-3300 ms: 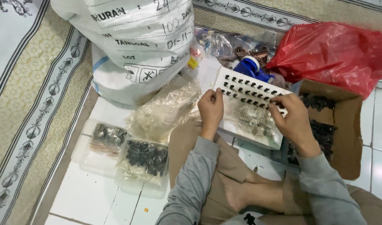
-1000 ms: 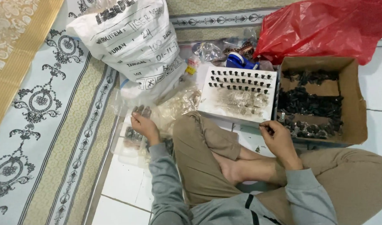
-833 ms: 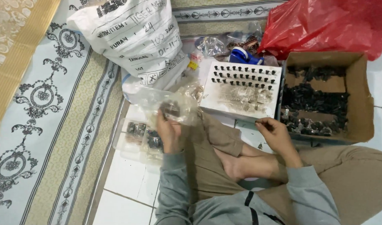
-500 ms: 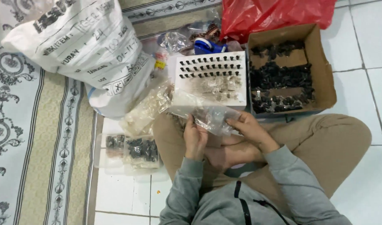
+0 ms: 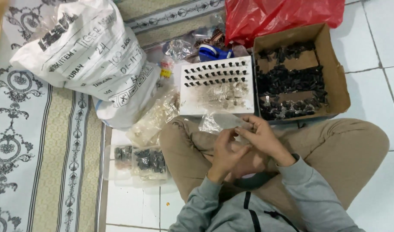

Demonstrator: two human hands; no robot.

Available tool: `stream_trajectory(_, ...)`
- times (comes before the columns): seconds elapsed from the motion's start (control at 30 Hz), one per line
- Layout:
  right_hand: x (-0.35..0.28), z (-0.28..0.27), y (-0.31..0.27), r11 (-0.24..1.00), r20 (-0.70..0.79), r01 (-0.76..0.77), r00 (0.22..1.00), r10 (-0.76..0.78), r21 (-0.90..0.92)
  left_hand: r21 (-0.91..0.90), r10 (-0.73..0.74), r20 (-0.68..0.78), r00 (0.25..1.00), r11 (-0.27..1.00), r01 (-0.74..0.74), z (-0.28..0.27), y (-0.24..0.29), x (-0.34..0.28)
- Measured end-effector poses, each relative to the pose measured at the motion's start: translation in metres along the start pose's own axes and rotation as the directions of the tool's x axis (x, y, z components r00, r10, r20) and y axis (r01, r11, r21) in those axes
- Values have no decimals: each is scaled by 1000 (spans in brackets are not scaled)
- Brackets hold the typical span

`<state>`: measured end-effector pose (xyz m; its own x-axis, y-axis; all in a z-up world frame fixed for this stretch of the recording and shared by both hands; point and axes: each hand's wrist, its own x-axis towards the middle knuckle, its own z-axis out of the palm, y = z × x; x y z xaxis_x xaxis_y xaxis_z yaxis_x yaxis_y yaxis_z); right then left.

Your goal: Sorting small black metal components from a cardboard box into a white plastic tray with individual slots and then into small plastic bags.

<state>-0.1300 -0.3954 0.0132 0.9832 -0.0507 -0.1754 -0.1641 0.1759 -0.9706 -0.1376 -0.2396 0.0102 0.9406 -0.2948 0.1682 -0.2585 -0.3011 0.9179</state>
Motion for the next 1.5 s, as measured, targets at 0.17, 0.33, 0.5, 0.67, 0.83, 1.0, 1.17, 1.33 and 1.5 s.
stream_trajectory(0.17, 5, -16, 17, 995, 17, -11, 1000, 9, 97, -133, 11, 87, 996, 991, 0, -4, -2, 3)
stream_trajectory(0.33, 10, -20, 24, 989, 102, -9, 995, -6, 150, -171, -47, 146, 988, 983, 71, -7, -1, 2)
stream_trajectory(0.5, 12, -29, 47, 990, 179, -62, 983, 39, 125, -128, -107, 96, 990, 985, 119, -11, 20, 3)
stream_trajectory(0.67, 13, -33, 58, 992, 206, -100, 975, 82, 77, -85, -154, -38, 987, 985, 151, -10, 16, 0)
stream_trajectory(0.83, 5, -37, 44, 988, 224, -155, 962, 156, -25, 91, -90, -124, 988, 991, 102, -21, 45, 6)
stream_trajectory(1.0, 7, -31, 23, 925, 16, 6, 1000, 1, -380, 355, 232, -10, 973, 910, -213, -12, 53, 3)
stream_trajectory(1.17, -2, -28, 1, 816, 111, 101, 993, -45, -569, 440, 286, -39, 957, 865, -241, -9, 44, 1)
stream_trajectory(1.33, -10, -29, -2, 743, 294, 151, 953, 65, -652, 497, 213, -114, 970, 858, -130, -17, 52, -1)
stream_trajectory(1.5, -10, -34, -12, 704, 281, 137, 955, 93, -697, 350, -320, 75, 944, 895, 276, -14, 33, -7)
